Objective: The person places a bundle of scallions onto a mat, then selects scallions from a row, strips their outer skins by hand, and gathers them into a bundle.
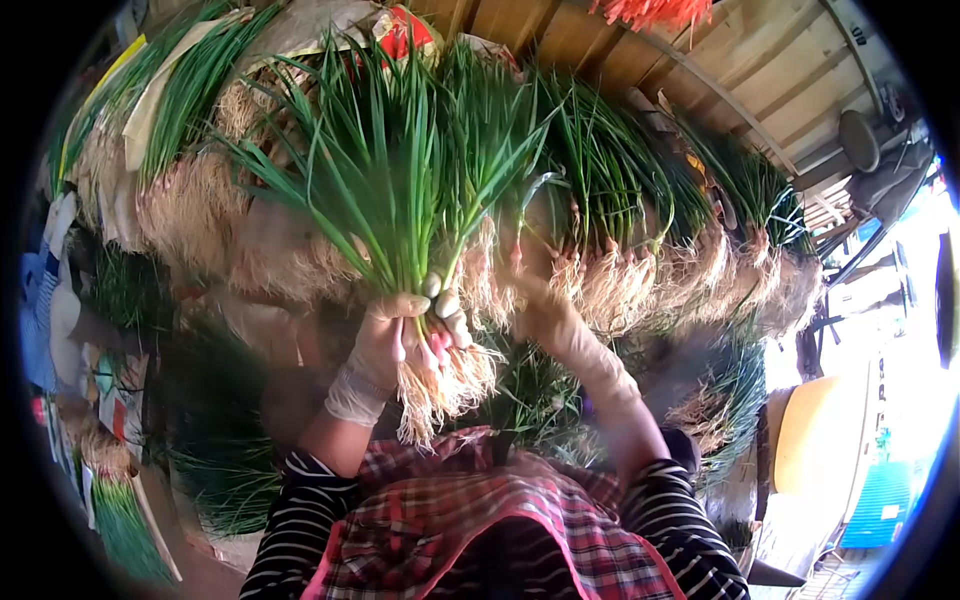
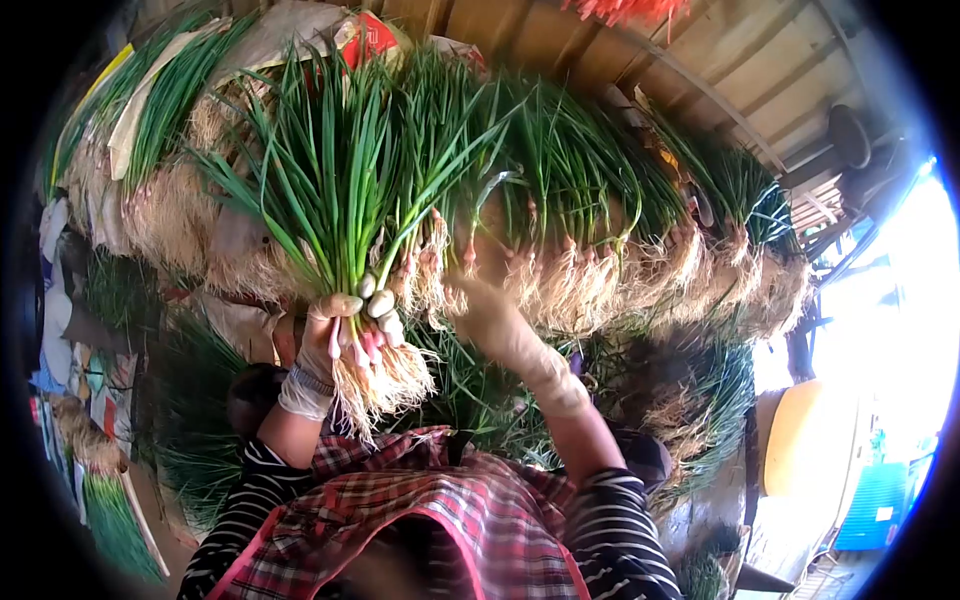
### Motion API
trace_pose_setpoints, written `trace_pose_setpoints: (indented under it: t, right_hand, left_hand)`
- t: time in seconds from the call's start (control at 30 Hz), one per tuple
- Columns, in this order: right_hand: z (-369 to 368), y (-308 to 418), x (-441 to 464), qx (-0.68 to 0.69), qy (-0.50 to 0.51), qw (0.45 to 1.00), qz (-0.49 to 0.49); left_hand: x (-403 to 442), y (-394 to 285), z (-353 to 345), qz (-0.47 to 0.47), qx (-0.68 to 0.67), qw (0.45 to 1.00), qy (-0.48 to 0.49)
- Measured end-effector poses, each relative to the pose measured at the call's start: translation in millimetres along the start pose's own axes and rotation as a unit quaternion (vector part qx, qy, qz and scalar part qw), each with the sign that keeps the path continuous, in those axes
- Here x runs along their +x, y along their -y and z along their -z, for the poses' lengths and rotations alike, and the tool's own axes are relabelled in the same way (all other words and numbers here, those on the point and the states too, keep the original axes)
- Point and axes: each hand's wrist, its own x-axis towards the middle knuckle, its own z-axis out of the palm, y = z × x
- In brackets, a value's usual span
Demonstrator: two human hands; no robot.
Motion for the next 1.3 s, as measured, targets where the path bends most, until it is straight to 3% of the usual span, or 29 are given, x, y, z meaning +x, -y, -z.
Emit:
trace_pose_setpoints:
  t: [0.07, 0.13, 0.2, 0.27, 0.33, 0.4, 0.5, 0.53, 0.57, 0.6, 0.63, 0.67, 0.7, 0.77, 0.8, 0.83, 0.87, 0.9, 0.93, 1.0, 1.03, 1.07, 1.1, 1.13, 1.17, 1.2, 1.23, 1.3]
  right_hand:
    - [-18, 15, 34, 0.212, 0.017, 0.977, 0.018]
    - [-45, -6, 66, 0.454, 0.128, 0.876, 0.102]
    - [-56, -3, 67, 0.376, 0.087, 0.914, 0.123]
    - [-46, 3, 59, 0.211, 0.059, 0.960, 0.174]
    - [-38, -1, 53, 0.127, 0.072, 0.981, 0.131]
    - [-21, -22, 58, 0.167, 0.067, 0.980, 0.081]
    - [-11, -21, 53, 0.289, -0.014, 0.955, 0.070]
    - [-19, -17, 56, 0.331, -0.057, 0.942, 0.028]
    - [-27, -18, 62, 0.385, 0.004, 0.923, -0.012]
    - [-40, -19, 70, 0.435, 0.083, 0.896, 0.038]
    - [-42, -20, 73, 0.259, 0.073, 0.954, 0.131]
    - [-43, -18, 74, 0.196, 0.087, 0.964, 0.155]
    - [-45, -16, 75, 0.133, 0.098, 0.970, 0.180]
    - [-43, -29, 83, 0.310, 0.149, 0.926, 0.152]
    - [-41, -15, 81, 0.177, 0.111, 0.965, 0.161]
    - [-36, 12, 72, 0.023, 0.091, 0.990, 0.106]
    - [-32, 29, 65, -0.133, 0.071, 0.987, 0.051]
    - [-34, 10, 62, -0.112, -0.005, 0.975, 0.192]
    - [-35, 4, 62, -0.183, -0.040, 0.960, 0.210]
    - [-36, -4, 63, -0.323, -0.108, 0.908, 0.244]
    - [-31, -46, 72, -0.397, -0.127, 0.879, 0.230]
    - [-35, -80, 63, -0.483, -0.117, 0.854, 0.154]
    - [-46, -92, 41, -0.485, -0.087, 0.864, 0.102]
    - [-60, -139, 15, -0.497, -0.183, 0.823, 0.204]
    - [-77, -185, -24, -0.497, -0.123, 0.837, 0.192]
    - [-100, -227, -63, -0.401, 0.050, 0.914, 0.022]
    - [-98, -219, -75, -0.393, 0.096, 0.914, 0.005]
    - [-89, -194, -86, -0.373, 0.185, 0.909, -0.030]
  left_hand:
    - [1, 6, -3, 0.008, -0.039, 0.999, 0.016]
    - [-2, -5, 7, 0.017, 0.040, 0.999, 0.009]
    - [-6, -3, 6, -0.024, 0.048, 0.998, -0.023]
    - [-11, -3, 11, 0.017, 0.017, 0.999, -0.040]
    - [-12, -7, 8, 0.051, 0.007, 0.997, -0.066]
    - [-9, -1, 14, 0.016, 0.087, 0.993, -0.079]
    - [-4, 2, 14, 0.039, -0.005, 0.999, 0.001]
    - [-1, 1, 17, 0.047, 0.002, 0.999, 0.007]
    - [1, 2, 19, 0.049, -0.004, 0.999, -0.004]
    - [1, 2, 21, 0.052, -0.011, 0.998, -0.017]
    - [0, -1, 21, 0.042, 0.006, 0.999, -0.020]
    - [2, -13, 28, 0.043, 0.089, 0.995, 0.020]
    - [-2, -14, 22, 0.035, 0.084, 0.996, 0.013]
    - [-3, -18, 16, 0.042, 0.070, 0.997, 0.014]
    - [-4, -17, 17, 0.060, 0.058, 0.996, 0.018]
    - [-6, -12, 12, 0.042, 0.028, 0.998, -0.036]
    - [-4, -12, 12, 0.049, 0.033, 0.998, -0.015]
    - [-4, -12, 9, 0.052, 0.038, 0.998, -0.013]
    - [-4, -11, 6, 0.055, 0.042, 0.998, -0.011]
    - [6, -9, 20, 0.055, 0.041, 0.993, 0.099]
    - [-1, -8, 17, 0.031, 0.030, 0.987, 0.156]
    - [-7, -8, 7, 0.007, 0.015, 0.977, 0.213]
    - [-16, -7, -4, -0.004, -0.012, 0.978, 0.206]
    - [-20, -17, 3, 0.037, -0.007, 0.976, 0.214]
    - [-24, -26, 11, 0.078, -0.002, 0.972, 0.222]
    - [-18, -21, 2, 0.043, -0.037, 0.979, 0.198]
    - [-11, -17, -7, 0.007, -0.070, 0.982, 0.175]
    - [-4, -10, -6, -0.016, -0.007, 0.989, 0.144]
